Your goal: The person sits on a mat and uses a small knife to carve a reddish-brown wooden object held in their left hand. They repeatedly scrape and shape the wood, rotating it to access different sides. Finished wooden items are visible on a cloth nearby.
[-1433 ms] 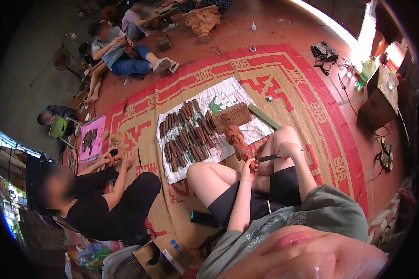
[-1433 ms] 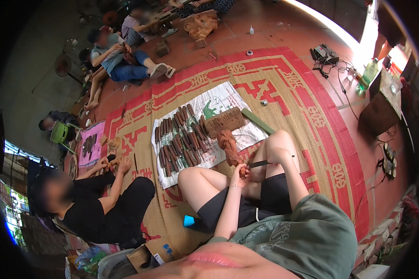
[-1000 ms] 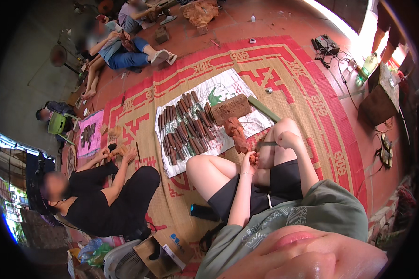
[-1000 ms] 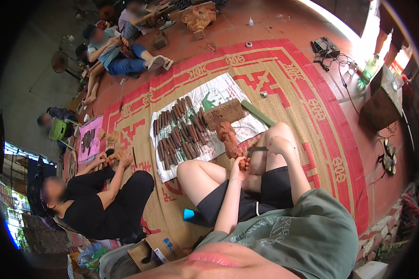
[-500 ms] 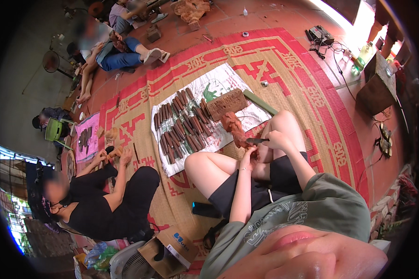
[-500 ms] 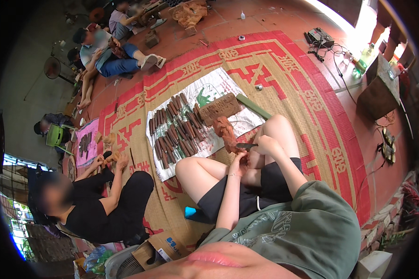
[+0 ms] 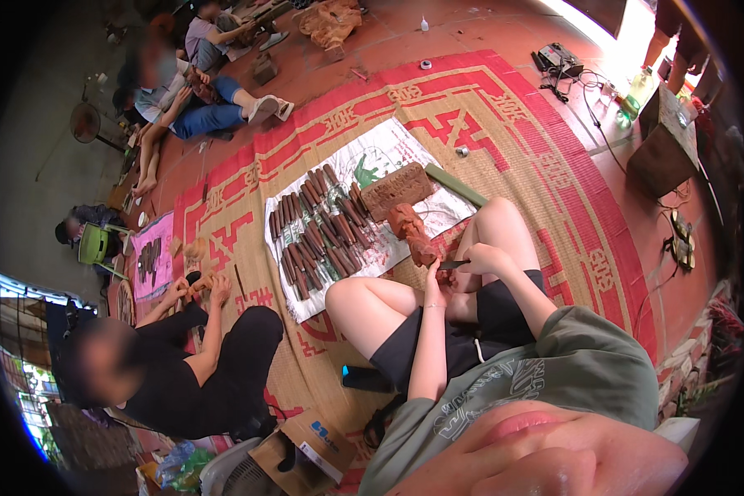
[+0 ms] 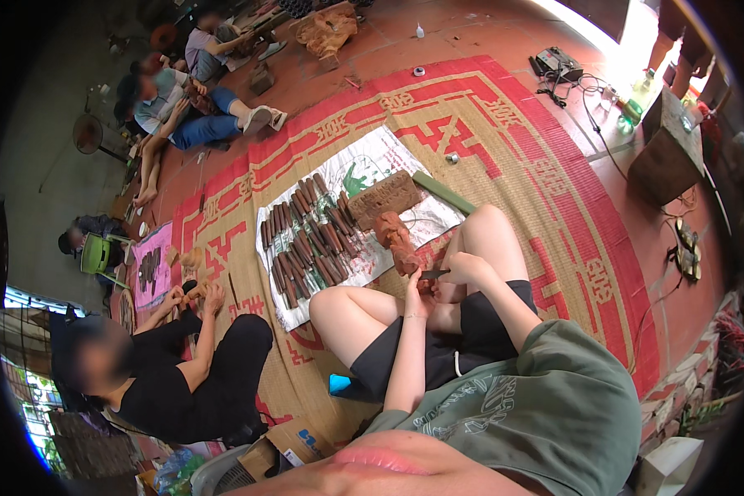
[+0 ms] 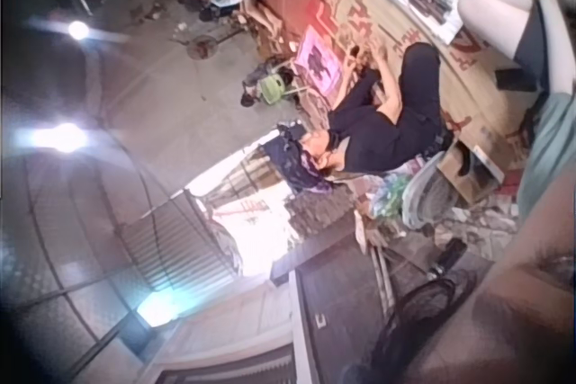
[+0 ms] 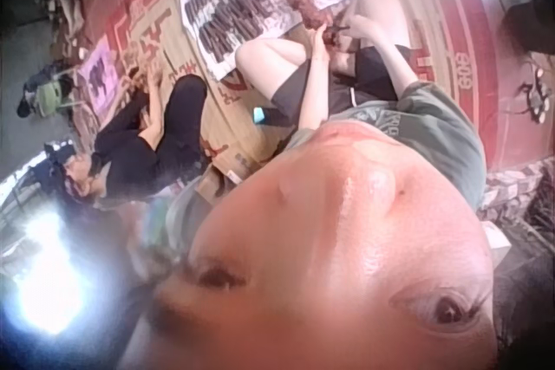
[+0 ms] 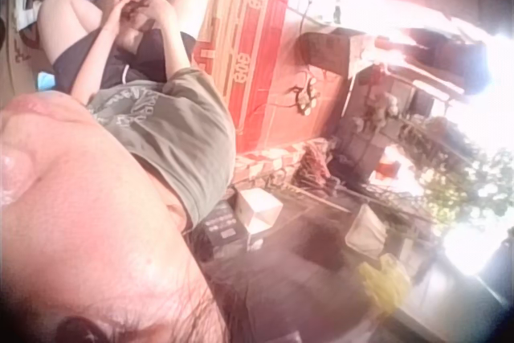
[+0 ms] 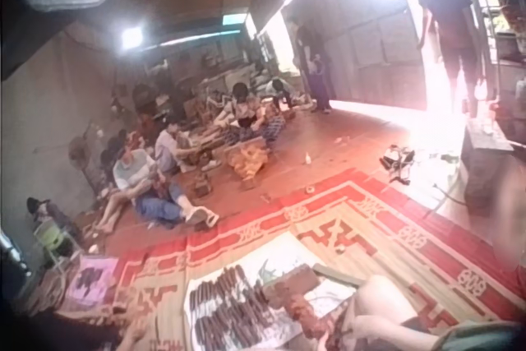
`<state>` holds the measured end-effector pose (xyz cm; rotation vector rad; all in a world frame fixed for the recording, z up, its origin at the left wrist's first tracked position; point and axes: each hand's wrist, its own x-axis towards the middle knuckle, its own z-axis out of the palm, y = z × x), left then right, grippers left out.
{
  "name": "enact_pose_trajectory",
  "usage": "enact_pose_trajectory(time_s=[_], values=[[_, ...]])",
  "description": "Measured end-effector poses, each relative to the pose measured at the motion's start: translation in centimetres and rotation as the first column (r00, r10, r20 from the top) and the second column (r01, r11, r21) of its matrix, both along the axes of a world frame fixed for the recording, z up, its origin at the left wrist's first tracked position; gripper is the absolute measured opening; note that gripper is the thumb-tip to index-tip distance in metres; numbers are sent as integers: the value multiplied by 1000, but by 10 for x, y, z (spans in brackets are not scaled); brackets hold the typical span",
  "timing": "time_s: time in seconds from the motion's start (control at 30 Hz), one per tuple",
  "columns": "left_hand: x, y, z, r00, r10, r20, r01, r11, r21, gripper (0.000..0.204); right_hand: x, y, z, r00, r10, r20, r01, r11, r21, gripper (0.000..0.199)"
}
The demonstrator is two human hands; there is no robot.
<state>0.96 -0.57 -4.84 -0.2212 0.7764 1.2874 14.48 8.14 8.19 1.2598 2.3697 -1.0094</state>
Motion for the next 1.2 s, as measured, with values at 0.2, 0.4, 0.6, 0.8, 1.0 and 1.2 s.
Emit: enact_pose_trajectory(time_s=[0.2, 0.4, 0.6, 0.8, 1.0, 1.2], values=[[1, 1, 4, 1000, 13, 6, -13, 999, -31, 27, 13, 15, 2, 997, 42, -64, -41, 999, 10, 28], [-3, 0, -5, 997, 29, 70, -27, 999, -17, 30, 37, 35, 43, 969, -145, -200, 76, 945, -317, 25], [-6, -2, -3, 974, 2, 227, -38, 988, 152, 35, 36, 27, 52, 722, -253, -643, -10, 927, -376, 38], [-5, -2, 12, 978, 23, 209, -50, 991, 125, 33, -10, -8, -14, 595, -297, -747, 23, 935, -353, 36], [0, -4, 7, 988, 72, 137, -97, 979, 182, 28, -43, -33, -42, 488, -585, -647, 284, 808, -516, 13], [1, 0, 25, 990, 45, 132, -46, 999, 6, 27, -31, -21, -47, 348, -548, -760, 362, 827, -430, 12]])
